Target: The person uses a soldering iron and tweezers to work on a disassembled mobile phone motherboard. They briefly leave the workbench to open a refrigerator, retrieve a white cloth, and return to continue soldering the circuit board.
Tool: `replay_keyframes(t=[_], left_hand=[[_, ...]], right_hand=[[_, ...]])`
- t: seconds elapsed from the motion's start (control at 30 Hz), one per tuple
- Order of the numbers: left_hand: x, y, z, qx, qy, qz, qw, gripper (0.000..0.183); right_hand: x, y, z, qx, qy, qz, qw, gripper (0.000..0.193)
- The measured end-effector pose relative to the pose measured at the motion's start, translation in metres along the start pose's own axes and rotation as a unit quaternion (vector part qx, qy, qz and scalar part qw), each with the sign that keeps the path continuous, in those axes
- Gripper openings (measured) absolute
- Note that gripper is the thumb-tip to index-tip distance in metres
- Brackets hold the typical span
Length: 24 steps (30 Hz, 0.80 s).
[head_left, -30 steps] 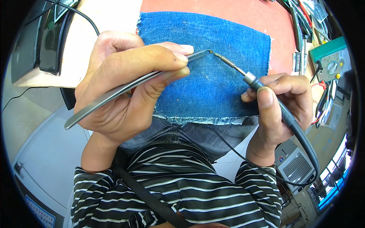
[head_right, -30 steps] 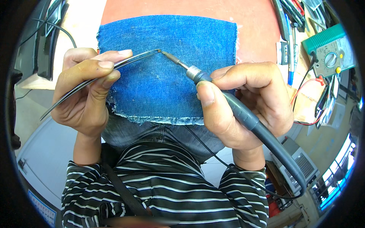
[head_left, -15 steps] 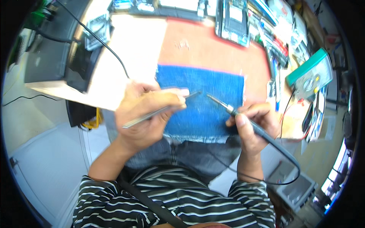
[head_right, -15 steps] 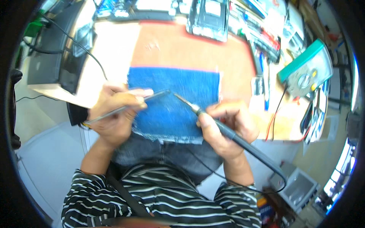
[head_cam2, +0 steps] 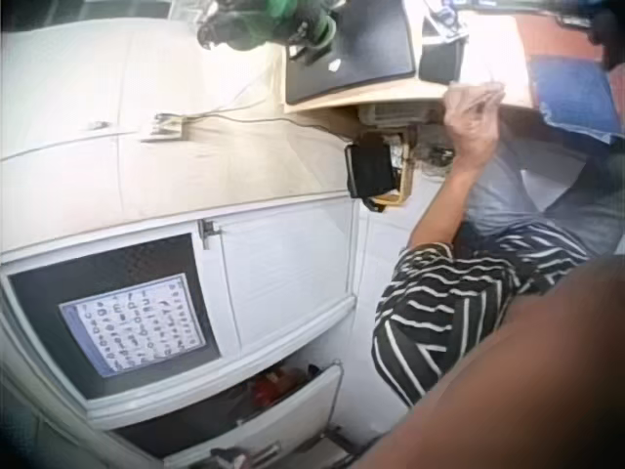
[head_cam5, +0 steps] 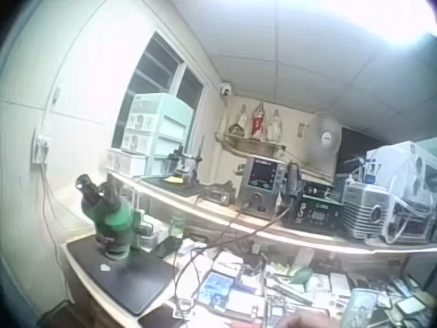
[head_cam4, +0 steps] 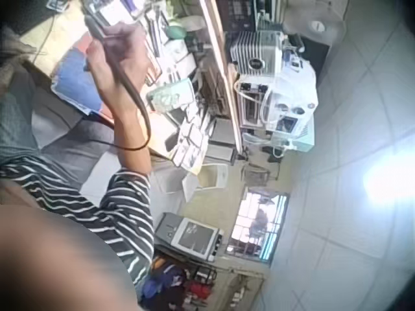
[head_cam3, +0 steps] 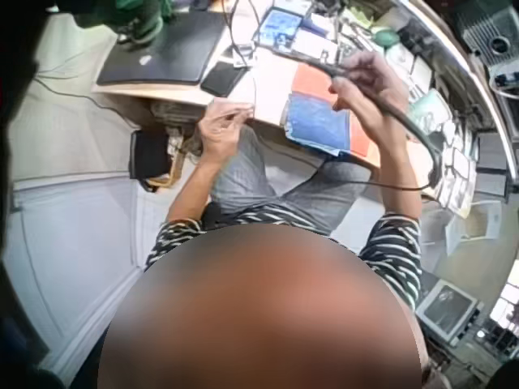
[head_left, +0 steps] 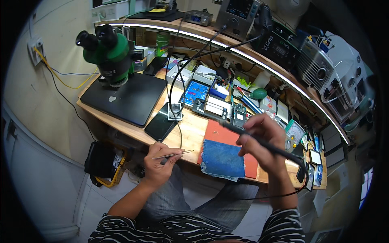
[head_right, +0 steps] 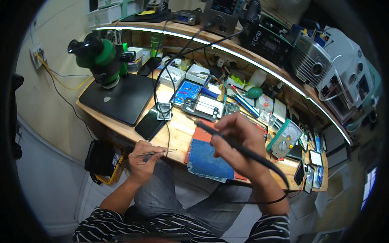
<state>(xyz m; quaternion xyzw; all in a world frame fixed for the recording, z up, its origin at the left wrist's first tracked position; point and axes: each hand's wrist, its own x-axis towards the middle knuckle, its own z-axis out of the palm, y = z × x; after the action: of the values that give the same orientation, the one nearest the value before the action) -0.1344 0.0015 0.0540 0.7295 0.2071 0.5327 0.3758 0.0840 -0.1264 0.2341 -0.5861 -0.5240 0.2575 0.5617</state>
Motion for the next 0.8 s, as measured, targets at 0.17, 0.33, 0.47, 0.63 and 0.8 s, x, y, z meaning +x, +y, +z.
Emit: replay_keyframes(t=[0.17,0.33,0.47,0.63,0.8], left_hand=[[-0.011,0.01,-0.056,0.035,0.062,-0.003,0.997,0.02],[-0.022,0.014,-0.091,0.022,0.105,-0.027,0.994,0.019],[-0.025,0.011,-0.113,0.03,0.133,-0.017,0.99,0.019],[-0.019,0.006,-0.126,0.018,0.155,-0.028,0.987,0.017],[-0.009,0.005,-0.122,0.017,0.151,-0.021,0.988,0.016]], right_hand=[[0.119,-0.1,0.033,-0.187,-0.095,-0.187,0.96,0.015],[0.263,-0.155,0.096,-0.323,-0.015,-0.119,0.939,0.027],[0.343,-0.16,0.131,-0.359,0.077,-0.14,0.92,0.017],[0.416,-0.155,0.137,-0.378,0.102,-0.187,0.901,0.013],[0.453,-0.137,0.143,-0.339,0.085,-0.191,0.917,0.016]])
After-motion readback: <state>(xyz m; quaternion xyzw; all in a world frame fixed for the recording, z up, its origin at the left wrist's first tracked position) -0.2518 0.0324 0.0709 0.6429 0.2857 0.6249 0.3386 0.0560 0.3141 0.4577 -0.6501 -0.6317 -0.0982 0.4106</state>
